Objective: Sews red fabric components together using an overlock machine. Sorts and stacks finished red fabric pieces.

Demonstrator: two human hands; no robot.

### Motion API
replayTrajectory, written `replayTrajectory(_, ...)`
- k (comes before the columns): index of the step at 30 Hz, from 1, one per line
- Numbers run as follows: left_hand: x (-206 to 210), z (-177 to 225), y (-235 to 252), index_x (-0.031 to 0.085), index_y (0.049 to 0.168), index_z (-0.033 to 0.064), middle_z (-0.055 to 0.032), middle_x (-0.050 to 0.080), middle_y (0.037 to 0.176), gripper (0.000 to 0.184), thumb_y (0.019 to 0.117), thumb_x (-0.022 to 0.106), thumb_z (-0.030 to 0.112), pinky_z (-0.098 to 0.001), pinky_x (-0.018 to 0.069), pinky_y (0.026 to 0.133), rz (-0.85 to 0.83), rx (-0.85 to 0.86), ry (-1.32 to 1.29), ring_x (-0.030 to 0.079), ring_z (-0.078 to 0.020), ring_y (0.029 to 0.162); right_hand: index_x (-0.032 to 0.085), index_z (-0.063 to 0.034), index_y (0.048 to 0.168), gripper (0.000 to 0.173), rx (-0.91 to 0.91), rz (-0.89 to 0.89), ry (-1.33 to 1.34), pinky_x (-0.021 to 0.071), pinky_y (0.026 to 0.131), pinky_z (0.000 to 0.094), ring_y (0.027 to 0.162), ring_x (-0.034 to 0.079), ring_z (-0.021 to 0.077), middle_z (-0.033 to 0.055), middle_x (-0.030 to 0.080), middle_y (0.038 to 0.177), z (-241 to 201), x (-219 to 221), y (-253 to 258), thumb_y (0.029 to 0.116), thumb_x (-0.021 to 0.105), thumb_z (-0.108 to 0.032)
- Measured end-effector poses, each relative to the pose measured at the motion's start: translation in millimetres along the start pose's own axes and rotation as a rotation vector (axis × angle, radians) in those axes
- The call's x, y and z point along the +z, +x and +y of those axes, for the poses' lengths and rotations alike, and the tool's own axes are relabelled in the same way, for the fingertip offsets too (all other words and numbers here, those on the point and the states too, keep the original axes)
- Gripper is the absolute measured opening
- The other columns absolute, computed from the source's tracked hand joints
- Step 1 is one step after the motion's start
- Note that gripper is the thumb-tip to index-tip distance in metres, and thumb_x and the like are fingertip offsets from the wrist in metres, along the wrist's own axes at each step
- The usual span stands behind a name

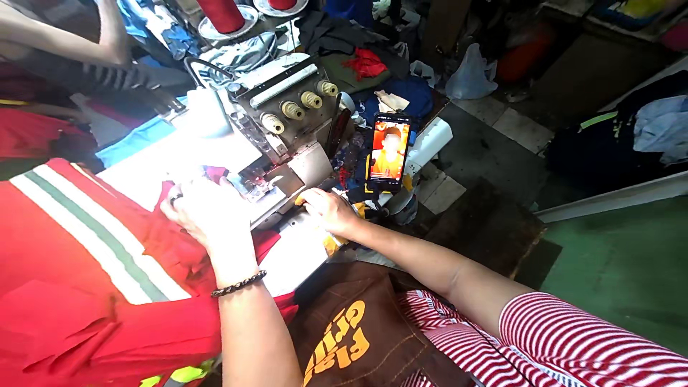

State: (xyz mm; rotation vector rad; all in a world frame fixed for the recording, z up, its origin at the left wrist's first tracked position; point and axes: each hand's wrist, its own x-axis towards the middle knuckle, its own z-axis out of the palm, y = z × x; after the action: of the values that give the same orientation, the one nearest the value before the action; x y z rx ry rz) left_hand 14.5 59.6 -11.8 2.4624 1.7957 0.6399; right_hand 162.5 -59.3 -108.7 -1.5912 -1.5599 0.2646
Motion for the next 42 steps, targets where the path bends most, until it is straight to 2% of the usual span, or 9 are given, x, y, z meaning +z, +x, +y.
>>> replayTrajectory(5, -3.6, -2.9, -12.4, 0.029, 0.159, 0.0083, -0.0187, 0.025, 0.166, 0.067, 0.1048, 0.050, 0.041, -0.0560, 0.0221, 0.122, 0.290, 0.052, -0.206, 0.023, -0.0390, 0.153, 0.070, -0.0020, 0.118, 0.022, 0.001, -0.034, -0.038, 0.0580, 0.091, 0.0467, 0.103, 0.071, 0.0277, 0.0153, 0.071, 0.116, 2.6, 1.3, 2.1, 0.0988, 0.059, -0.004)
replayTrajectory(9, -4.4, -2.0, -45.3, 0.041, 0.151, 0.0029, -0.0230, 0.034, 0.161, 0.055, 0.1029, 0.056, 0.023, -0.0509, 0.0242, 0.123, 0.623, 0.255, -0.293, 0.028, -0.0367, 0.152, 0.070, -0.0027, 0.118, 0.022, 0.006, -0.037, -0.006, 0.0573, 0.092, 0.0477, 0.106, 0.070, 0.0275, 0.0146, 0.071, 0.117, 2.3, -0.5, 2.2, 0.0997, 0.057, -0.006)
replayTrajectory(14, 2.0, -16.5, -161.2, 0.059, 0.126, -0.0002, -0.0315, 0.053, 0.139, 0.034, 0.0979, 0.062, 0.019, -0.0555, 0.0334, 0.116, 0.500, 0.384, -0.317, 0.043, -0.0455, 0.139, 0.069, -0.0012, 0.117, 0.022, 0.029, -0.029, 0.071, 0.0562, 0.094, 0.0478, 0.107, 0.069, 0.0284, 0.0160, 0.070, 0.117, 0.2, -3.9, 1.7, 0.0993, 0.057, -0.004)
replayTrajectory(20, -17.3, -74.8, -239.3, 0.055, 0.128, -0.0055, -0.0326, 0.050, 0.141, 0.042, 0.0959, 0.064, 0.020, -0.0488, 0.0289, 0.120, 0.531, 0.116, -0.254, 0.041, -0.0414, 0.142, 0.068, -0.0037, 0.120, 0.023, 0.070, -0.022, 0.215, 0.0567, 0.094, 0.0450, 0.106, 0.069, 0.0234, 0.0134, 0.070, 0.119, -5.2, -14.7, -3.6, 0.1009, 0.056, -0.005)
replayTrajectory(25, -56.0, -107.7, -262.2, 0.045, 0.134, -0.0180, -0.0371, 0.048, 0.141, 0.050, 0.0939, 0.061, 0.008, -0.0421, 0.0331, 0.117, 0.734, -0.188, -0.225, 0.042, -0.0392, 0.140, 0.075, -0.0001, 0.107, 0.017, -0.447, 0.059, 0.174, 0.0573, 0.092, 0.0381, 0.100, 0.070, 0.0220, 0.0136, 0.073, 0.104, -35.2, 3.8, -29.0, 0.0960, 0.062, -0.001)
replayTrajectory(29, -58.0, -106.5, -263.8, 0.042, 0.135, -0.0212, -0.0396, 0.047, 0.142, 0.051, 0.0922, 0.060, -0.001, -0.0424, 0.0383, 0.113, 0.732, -0.238, -0.267, 0.044, -0.0387, 0.139, 0.073, -0.0038, 0.103, 0.015, -0.859, -0.221, 0.235, 0.0583, 0.083, 0.0382, 0.092, 0.070, 0.0248, 0.0127, 0.072, 0.095, -74.0, 30.4, -56.5, 0.1006, 0.058, -0.003)
replayTrajectory(34, -46.1, -89.1, -257.1, 0.050, 0.130, -0.0186, -0.0365, 0.051, 0.139, 0.044, 0.0919, 0.060, 0.002, -0.0397, 0.0376, 0.115, 0.665, -0.169, -0.335, 0.046, -0.0353, 0.138, 0.070, -0.0089, 0.110, 0.025, -1.267, -0.548, -0.068, 0.0460, 0.106, 0.0445, 0.120, 0.063, 0.0270, 0.0083, 0.070, 0.119, -90.5, 53.6, -63.8, 0.1026, 0.048, -0.001)
replayTrajectory(39, -44.9, -81.8, -256.1, 0.060, 0.121, -0.0129, -0.0305, 0.055, 0.137, 0.031, 0.0938, 0.058, 0.001, -0.0390, 0.0386, 0.116, 0.636, -0.153, -0.376, 0.048, -0.0329, 0.137, 0.071, -0.0049, 0.110, 0.020, -1.104, -0.351, 0.093, 0.0551, 0.093, 0.0409, 0.107, 0.068, 0.0299, 0.0138, 0.072, 0.111, -98.9, 58.3, -51.2, 0.1016, 0.053, -0.001)
replayTrajectory(42, -45.1, -81.8, -257.0, 0.065, 0.118, -0.0099, -0.0270, 0.059, 0.134, 0.027, 0.0943, 0.057, 0.000, -0.0386, 0.0428, 0.113, 0.607, -0.173, -0.404, 0.052, -0.0318, 0.134, 0.068, -0.0047, 0.120, 0.027, -0.952, -0.450, 0.121, 0.0525, 0.101, 0.0417, 0.118, 0.065, 0.0307, 0.0147, 0.069, 0.120, -100.2, 60.9, -31.8, 0.1009, 0.051, 0.002)
